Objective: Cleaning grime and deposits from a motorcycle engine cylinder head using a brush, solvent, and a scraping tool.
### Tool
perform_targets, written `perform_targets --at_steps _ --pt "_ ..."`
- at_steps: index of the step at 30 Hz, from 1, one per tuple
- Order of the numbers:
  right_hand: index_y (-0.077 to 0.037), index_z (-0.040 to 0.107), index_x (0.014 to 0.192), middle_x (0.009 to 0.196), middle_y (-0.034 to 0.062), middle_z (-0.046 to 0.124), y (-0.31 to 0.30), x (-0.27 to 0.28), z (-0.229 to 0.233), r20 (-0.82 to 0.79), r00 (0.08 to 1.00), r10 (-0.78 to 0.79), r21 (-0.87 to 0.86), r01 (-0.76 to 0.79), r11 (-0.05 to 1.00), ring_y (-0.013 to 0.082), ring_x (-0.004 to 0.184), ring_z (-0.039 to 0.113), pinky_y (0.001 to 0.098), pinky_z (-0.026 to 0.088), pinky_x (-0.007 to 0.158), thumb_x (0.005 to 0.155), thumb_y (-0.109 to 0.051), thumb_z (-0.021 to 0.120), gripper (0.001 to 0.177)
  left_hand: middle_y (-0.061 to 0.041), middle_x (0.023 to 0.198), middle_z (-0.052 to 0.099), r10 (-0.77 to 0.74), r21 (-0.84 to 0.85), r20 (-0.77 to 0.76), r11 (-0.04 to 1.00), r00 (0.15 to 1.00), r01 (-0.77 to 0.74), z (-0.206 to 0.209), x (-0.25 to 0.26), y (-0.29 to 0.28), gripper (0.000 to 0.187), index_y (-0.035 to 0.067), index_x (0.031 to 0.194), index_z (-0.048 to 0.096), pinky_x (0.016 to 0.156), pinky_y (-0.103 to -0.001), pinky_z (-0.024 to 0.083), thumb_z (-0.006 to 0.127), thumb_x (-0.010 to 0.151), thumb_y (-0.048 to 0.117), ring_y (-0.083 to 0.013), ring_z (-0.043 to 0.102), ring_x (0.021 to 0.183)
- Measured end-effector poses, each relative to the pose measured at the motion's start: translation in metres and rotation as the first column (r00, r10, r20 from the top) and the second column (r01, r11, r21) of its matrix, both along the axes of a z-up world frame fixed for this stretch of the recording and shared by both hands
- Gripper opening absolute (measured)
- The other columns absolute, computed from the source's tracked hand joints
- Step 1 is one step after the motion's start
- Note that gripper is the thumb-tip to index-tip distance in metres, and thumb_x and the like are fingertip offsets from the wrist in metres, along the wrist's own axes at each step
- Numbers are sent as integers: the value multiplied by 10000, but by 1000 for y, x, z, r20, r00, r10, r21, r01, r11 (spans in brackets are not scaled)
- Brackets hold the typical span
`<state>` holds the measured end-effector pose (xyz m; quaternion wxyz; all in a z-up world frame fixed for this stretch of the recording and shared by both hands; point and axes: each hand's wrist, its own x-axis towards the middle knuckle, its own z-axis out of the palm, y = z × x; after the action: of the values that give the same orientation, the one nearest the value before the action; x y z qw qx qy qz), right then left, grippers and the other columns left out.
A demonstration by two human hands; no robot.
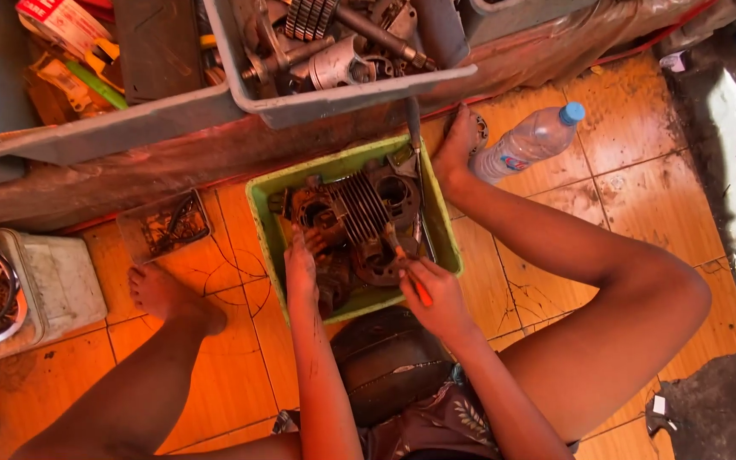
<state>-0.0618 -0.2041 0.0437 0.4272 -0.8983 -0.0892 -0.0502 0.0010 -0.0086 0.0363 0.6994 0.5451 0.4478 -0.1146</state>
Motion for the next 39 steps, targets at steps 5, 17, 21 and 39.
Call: perform_targets --at_steps 5,17,21,39 --pt "-18 768 968 850 189 743 4 -2 7 91 996 -2 -89 10 996 406 725 721 437 586 529 916 -113 723 118 -312 1554 366 7 -2 9 1000 1000 -7 -29 -5 8 932 -75 1557 277 1135 -507 421 455 1006 656 -405 424 1430" --pt "-54 771 1004 997 142 774 -11 -7 -35 136 989 58 -191 -31 981 367 983 727 493 579 830 884 -160 764 160 -313 1542 385 -8 -3 4 1000 1000 8 -49 -14 10 995 -67 1565 234 1132 -532 421 490 980 697 -412 439 1417" --pt "-67 764 941 777 111 709 6 -4 -16 179 984 -10 -91 27 995 330 749 711 417 572 688 931 -128 735 68 -316 1524 416 2 0 0 1000 1000 -2 -31 -3 8 980 -76 1563 234 1125 -513 428 481 984 675 -394 457 1412" --pt "30 723 1123 1130 207 708 12 -5 12 116 993 1 144 -18 989 465 960 715 510 654 749 986 -31 654 166 -291 1602 313 -19 14 -10 1000 1000 19 -18 -4 6 978 -64 1574 241 1187 -553 339 466 983 682 -409 344 1481"
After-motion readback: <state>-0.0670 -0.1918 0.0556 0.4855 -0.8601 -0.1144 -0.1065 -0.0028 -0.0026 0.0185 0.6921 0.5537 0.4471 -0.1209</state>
